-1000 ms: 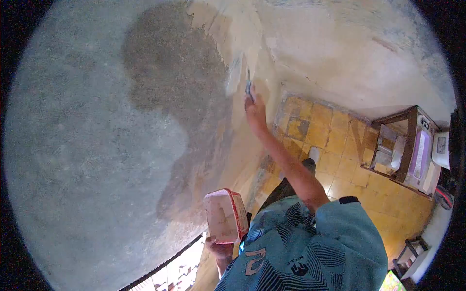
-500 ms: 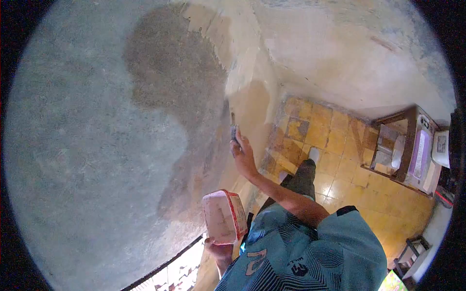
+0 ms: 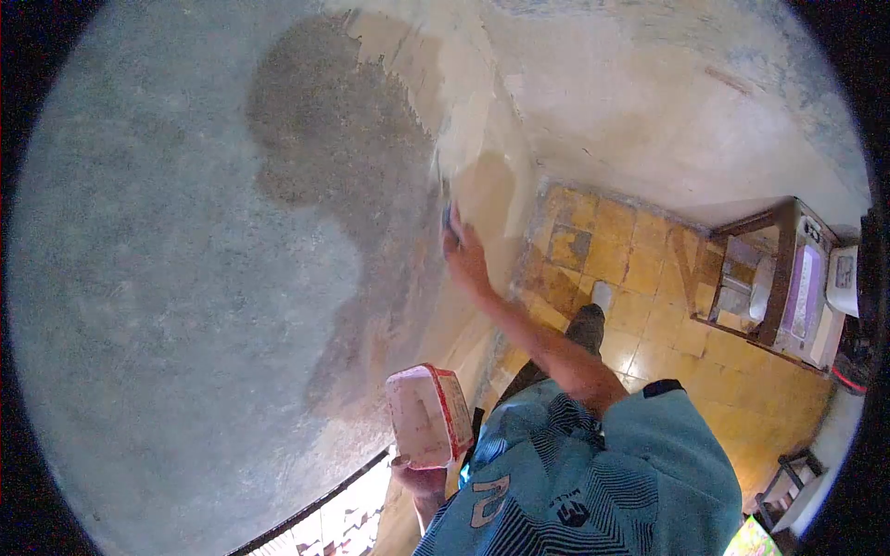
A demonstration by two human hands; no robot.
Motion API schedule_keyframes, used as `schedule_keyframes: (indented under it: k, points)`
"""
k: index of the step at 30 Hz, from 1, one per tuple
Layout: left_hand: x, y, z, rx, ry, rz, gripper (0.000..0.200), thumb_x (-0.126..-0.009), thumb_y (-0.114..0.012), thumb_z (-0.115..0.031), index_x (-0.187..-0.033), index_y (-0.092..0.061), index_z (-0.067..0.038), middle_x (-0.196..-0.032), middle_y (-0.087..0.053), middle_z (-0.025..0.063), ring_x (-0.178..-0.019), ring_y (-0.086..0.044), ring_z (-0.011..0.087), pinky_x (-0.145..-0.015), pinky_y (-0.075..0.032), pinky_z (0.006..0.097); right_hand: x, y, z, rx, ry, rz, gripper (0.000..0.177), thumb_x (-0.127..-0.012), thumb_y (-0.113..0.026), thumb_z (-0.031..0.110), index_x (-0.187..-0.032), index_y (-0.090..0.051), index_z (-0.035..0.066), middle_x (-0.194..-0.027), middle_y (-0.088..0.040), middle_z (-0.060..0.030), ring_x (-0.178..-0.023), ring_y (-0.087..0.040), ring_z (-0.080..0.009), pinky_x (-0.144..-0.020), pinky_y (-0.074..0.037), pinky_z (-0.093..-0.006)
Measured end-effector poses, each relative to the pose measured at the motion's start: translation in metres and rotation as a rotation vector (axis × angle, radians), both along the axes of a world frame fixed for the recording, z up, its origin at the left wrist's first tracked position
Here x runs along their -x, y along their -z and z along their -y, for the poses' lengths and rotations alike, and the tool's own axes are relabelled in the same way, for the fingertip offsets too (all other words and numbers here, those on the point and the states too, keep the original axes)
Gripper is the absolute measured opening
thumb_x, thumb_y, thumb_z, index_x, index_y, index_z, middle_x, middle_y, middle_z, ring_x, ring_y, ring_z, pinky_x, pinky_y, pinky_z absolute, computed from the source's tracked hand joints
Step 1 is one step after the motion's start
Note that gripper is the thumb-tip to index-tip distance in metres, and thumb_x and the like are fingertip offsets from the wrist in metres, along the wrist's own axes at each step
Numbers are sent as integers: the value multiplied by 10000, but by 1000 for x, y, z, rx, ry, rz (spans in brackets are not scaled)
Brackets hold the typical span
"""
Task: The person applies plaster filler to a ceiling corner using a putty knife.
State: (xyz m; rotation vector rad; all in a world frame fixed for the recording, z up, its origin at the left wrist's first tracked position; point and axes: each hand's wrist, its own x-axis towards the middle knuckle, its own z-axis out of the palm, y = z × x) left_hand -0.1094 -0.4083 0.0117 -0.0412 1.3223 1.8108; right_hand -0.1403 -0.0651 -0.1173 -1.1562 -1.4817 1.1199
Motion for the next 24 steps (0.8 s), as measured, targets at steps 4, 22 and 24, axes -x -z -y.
schedule_keyframes:
  k: [4,22,24]
  points:
    - [3,4,2,-1,-28,4,706,-717,-519,-420,-1322,-406,-74,-1238,-503,123,-1108,-515,322,-882,-451,501,-24,4,76,303,-226,-253,525,-945,-445,188,-1431,-272,91,-888,-454,-90,-796,-499,-150,-746,-456,-292]
    - [-7,-5,-5,2,-100,21,723,-715,-550,-425,-1318,-394,-57,-1230,-500,138,-1109,-509,327,-889,-447,498,1,29,-44,151,-66,-54,533,-909,-463,131,-1418,-308,103,-825,-490,-75,-768,-517,-146,-722,-461,-309]
    - [-6,-5,-6,14,-75,11,731,-707,-552,-425,-1317,-395,-55,-1226,-501,140,-1105,-512,327,-883,-452,501,-3,40,13,72,-61,50,543,-913,-469,143,-1424,-289,107,-833,-492,-99,-787,-526,-166,-739,-467,-329]
